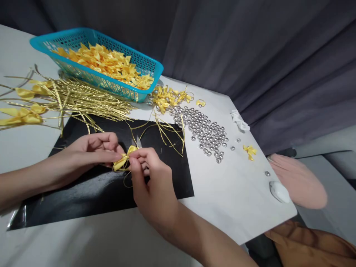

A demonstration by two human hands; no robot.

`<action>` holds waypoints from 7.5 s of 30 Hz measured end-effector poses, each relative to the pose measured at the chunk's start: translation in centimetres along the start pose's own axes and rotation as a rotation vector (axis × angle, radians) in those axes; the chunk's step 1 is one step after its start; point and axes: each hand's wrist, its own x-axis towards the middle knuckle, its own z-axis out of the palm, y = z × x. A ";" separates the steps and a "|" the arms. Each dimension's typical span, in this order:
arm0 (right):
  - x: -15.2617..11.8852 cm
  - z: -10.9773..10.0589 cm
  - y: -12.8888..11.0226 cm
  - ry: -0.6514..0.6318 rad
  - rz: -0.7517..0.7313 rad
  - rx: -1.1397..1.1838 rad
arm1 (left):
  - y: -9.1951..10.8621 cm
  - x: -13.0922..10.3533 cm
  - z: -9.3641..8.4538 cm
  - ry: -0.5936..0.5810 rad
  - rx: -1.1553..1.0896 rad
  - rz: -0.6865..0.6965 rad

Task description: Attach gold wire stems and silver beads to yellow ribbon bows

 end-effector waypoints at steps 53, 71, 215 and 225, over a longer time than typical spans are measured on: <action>-0.4 0.0 -0.1 0.066 -0.206 -0.307 | 0.2 0.1 -0.2 -0.016 -0.083 -0.045; -0.8 0.8 0.1 0.122 -0.239 -0.252 | 0.2 0.1 -0.1 0.025 -0.086 -0.030; -0.6 1.4 0.9 0.136 -0.173 -0.133 | -0.7 -0.2 -0.2 0.046 -0.002 0.097; -0.7 1.9 1.0 0.148 -0.089 -0.023 | -0.4 -0.2 -0.1 0.035 -0.032 0.084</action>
